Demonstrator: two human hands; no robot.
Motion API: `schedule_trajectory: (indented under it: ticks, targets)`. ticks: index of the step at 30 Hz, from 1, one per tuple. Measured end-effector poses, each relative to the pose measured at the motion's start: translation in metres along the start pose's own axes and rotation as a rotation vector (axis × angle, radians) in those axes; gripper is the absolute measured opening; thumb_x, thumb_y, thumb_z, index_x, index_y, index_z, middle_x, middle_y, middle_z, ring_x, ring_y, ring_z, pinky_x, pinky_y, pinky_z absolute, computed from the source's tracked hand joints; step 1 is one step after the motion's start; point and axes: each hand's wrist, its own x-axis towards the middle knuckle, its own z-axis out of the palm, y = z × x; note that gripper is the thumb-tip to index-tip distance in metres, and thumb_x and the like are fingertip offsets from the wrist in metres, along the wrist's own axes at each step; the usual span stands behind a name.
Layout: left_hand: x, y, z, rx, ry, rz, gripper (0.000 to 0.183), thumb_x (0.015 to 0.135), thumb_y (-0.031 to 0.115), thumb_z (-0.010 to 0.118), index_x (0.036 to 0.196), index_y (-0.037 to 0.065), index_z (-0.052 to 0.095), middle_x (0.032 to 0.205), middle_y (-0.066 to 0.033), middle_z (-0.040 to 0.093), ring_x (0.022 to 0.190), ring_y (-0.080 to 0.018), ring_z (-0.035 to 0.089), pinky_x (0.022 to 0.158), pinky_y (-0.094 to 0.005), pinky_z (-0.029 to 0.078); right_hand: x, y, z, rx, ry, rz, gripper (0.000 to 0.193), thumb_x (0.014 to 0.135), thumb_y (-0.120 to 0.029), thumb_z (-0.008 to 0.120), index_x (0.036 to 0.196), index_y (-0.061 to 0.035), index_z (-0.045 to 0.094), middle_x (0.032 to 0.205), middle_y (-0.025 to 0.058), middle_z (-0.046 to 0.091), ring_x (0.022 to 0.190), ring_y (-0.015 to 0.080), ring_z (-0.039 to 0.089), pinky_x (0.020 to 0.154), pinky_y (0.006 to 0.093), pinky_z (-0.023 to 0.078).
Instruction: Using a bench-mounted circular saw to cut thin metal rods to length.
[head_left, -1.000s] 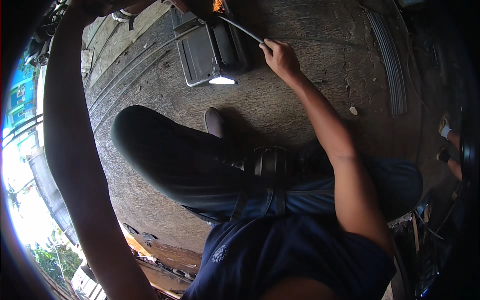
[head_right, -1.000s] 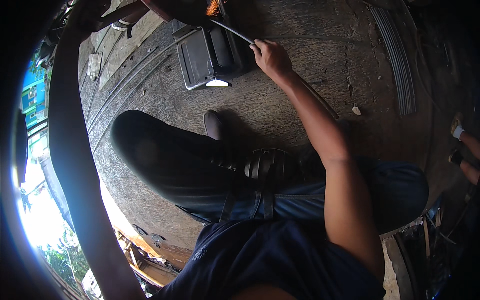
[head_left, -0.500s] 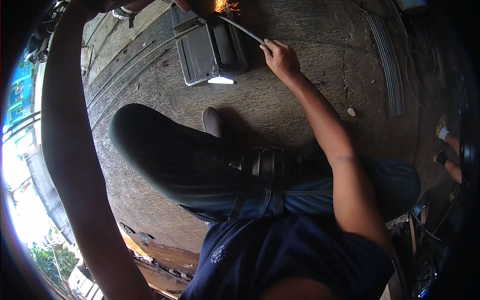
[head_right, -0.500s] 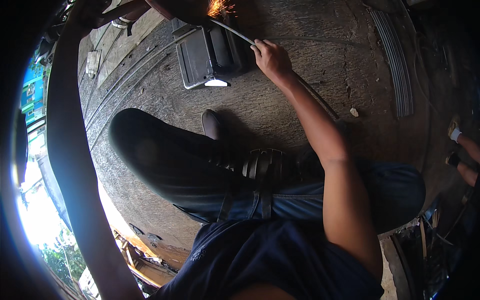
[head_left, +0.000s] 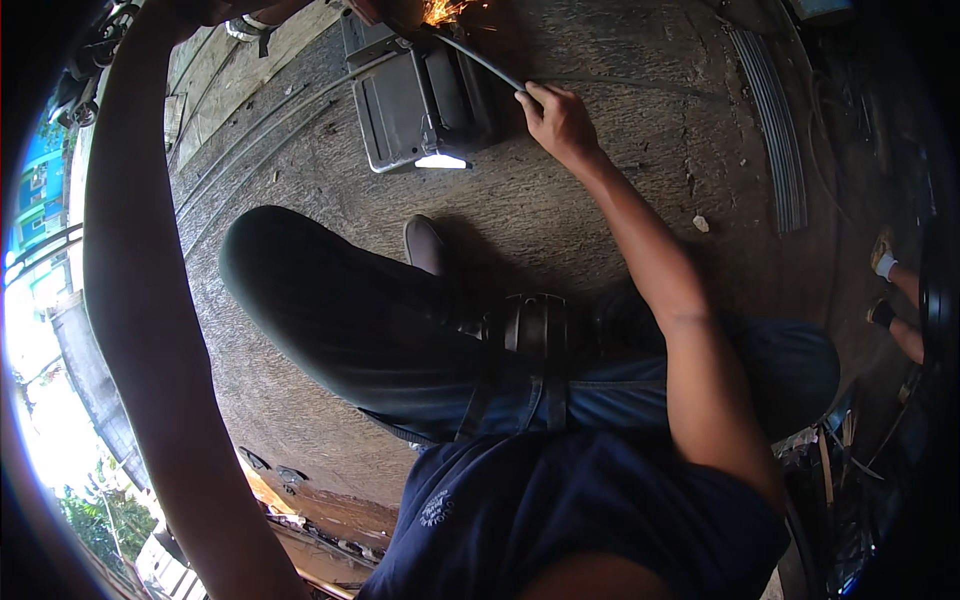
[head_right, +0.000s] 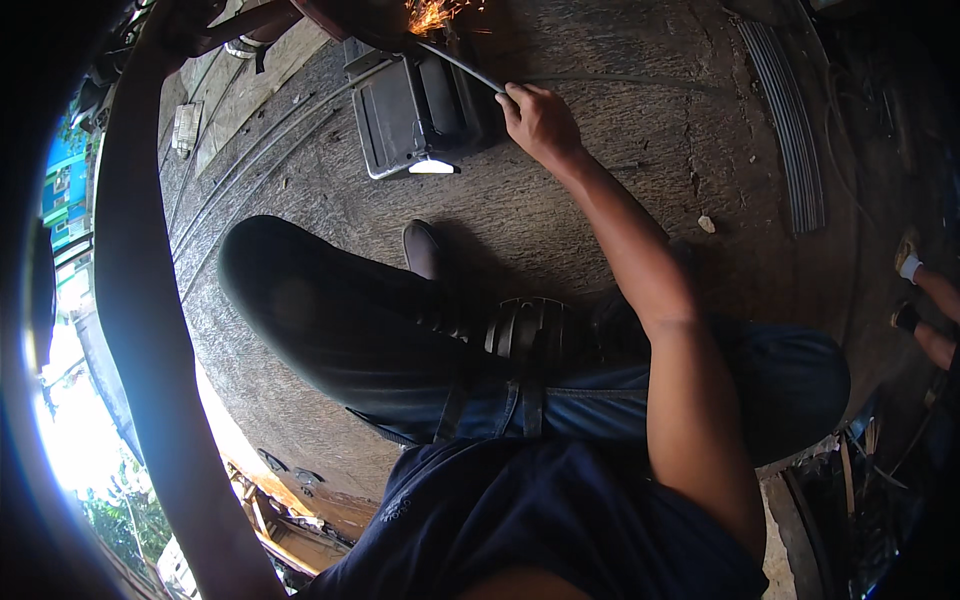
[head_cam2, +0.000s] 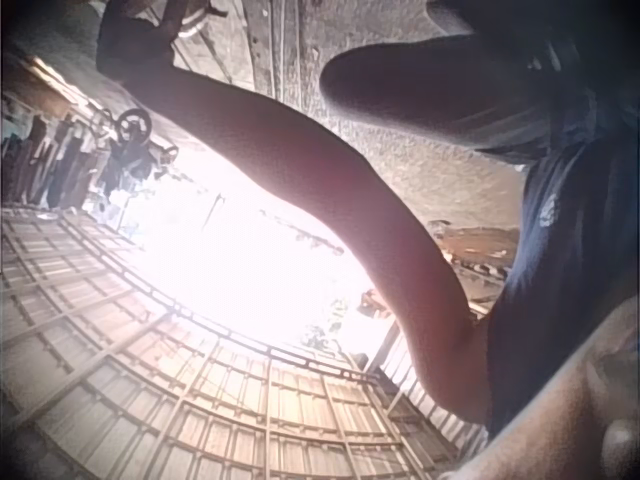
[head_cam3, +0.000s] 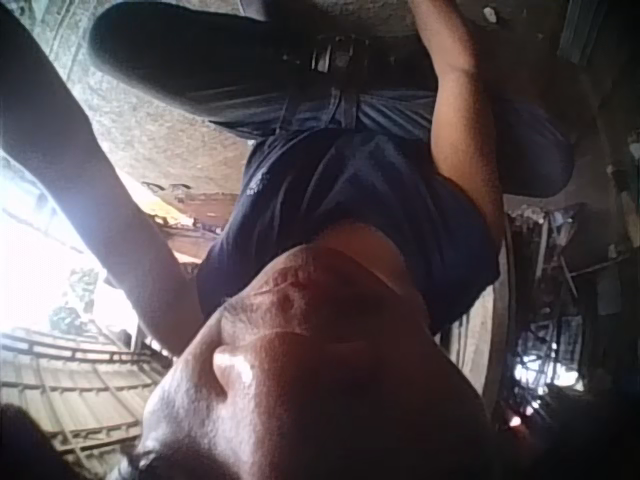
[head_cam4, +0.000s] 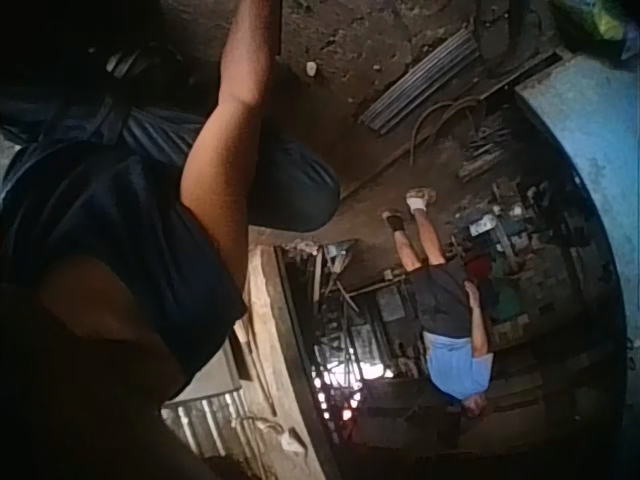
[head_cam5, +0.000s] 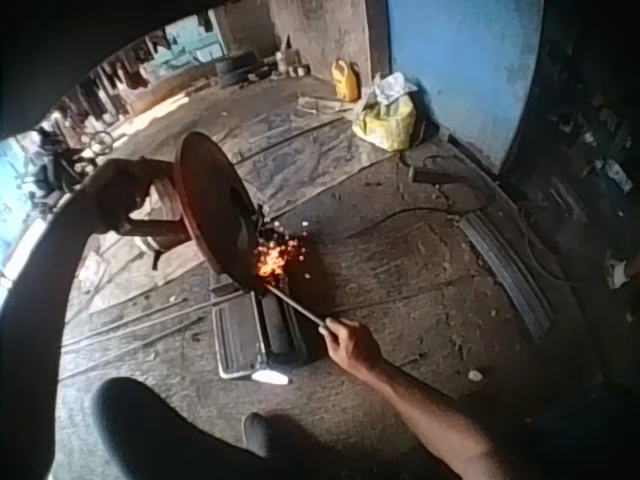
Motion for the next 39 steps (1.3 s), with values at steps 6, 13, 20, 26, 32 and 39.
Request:
schedule_trajectory:
  ticks: [6, 13, 20, 26, 32, 39]
  targets:
    - [0.000, 0.000, 0.023, 0.077, 0.002, 0.040, 0.042, 0.092, 0.025, 0.042, 0.122, 0.000, 0.058, 0.065, 0.0007, 0.048, 0.058, -0.0090, 0.043, 0.053, -0.0252, 0.038, -0.002, 0.017, -0.006, 0.159, -0.095, 0.078, 0.024, 0.093, -0.022, 0.059, 0.087, -0.0004, 0.066, 0.062, 0.0108, 0.060, 0.053, 0.0271, 0.058, 0.049, 0.0357, 0.042]
    - [-0.011, 0.004, 0.043, 0.104, -0.080, 0.139, 0.044, 0.091, 0.023, 0.041, 0.125, -0.002, 0.055, 0.101, -0.0096, 0.063, 0.091, -0.0186, 0.058, 0.082, -0.0295, 0.048, 0.004, 0.035, -0.022, 0.559, -0.459, 0.533, 0.030, 0.099, -0.031, 0.051, 0.096, -0.0035, 0.064, 0.057, -0.0038, 0.045, 0.053, 0.0055, 0.041, 0.049, 0.0275, 0.034]
    - [-0.035, 0.021, 0.074, 1.346, 0.004, 0.408, 0.038, 0.094, 0.014, 0.045, 0.128, 0.003, 0.054, 0.107, -0.0071, 0.061, 0.094, -0.0153, 0.056, 0.084, -0.0284, 0.046, -0.003, 0.052, -0.012, 0.486, -0.464, 0.531, 0.032, 0.099, -0.030, 0.050, 0.095, -0.0015, 0.064, 0.057, -0.0016, 0.047, 0.053, 0.0073, 0.042, 0.050, 0.0286, 0.036]
    - [-0.004, -0.001, 0.053, 0.775, 0.205, 0.103, 0.036, 0.095, 0.014, 0.044, 0.127, 0.003, 0.056, 0.075, 0.0018, 0.049, 0.061, -0.0100, 0.044, 0.059, -0.0251, 0.041, 0.003, 0.038, -0.003, 0.366, -0.378, 0.403, 0.032, 0.099, -0.029, 0.051, 0.096, -0.0001, 0.066, 0.057, 0.0046, 0.050, 0.053, 0.0118, 0.044, 0.052, 0.0326, 0.039]
    - [-0.013, 0.007, 0.020, 0.153, -0.043, 0.035, 0.036, 0.096, 0.017, 0.042, 0.123, 0.001, 0.058, 0.059, 0.0070, 0.034, 0.051, -0.0066, 0.032, 0.051, -0.0228, 0.037, 0.011, 0.017, -0.003, 0.251, -0.326, 0.283, 0.031, 0.097, -0.027, 0.053, 0.096, 0.0007, 0.067, 0.064, 0.0150, 0.059, 0.056, 0.0260, 0.056, 0.055, 0.0376, 0.044]
    - [-0.019, 0.013, 0.055, -0.150, 0.065, -0.094, 0.038, 0.094, 0.019, 0.043, 0.122, -0.001, 0.059, 0.051, 0.0100, 0.030, 0.045, -0.0048, 0.032, 0.047, -0.0249, 0.044, 0.009, 0.027, -0.008, 0.076, -0.205, 0.191, 0.033, 0.094, -0.026, 0.060, 0.105, 0.0042, 0.067, 0.087, 0.0208, 0.069, 0.077, 0.0321, 0.068, 0.066, 0.0367, 0.053]
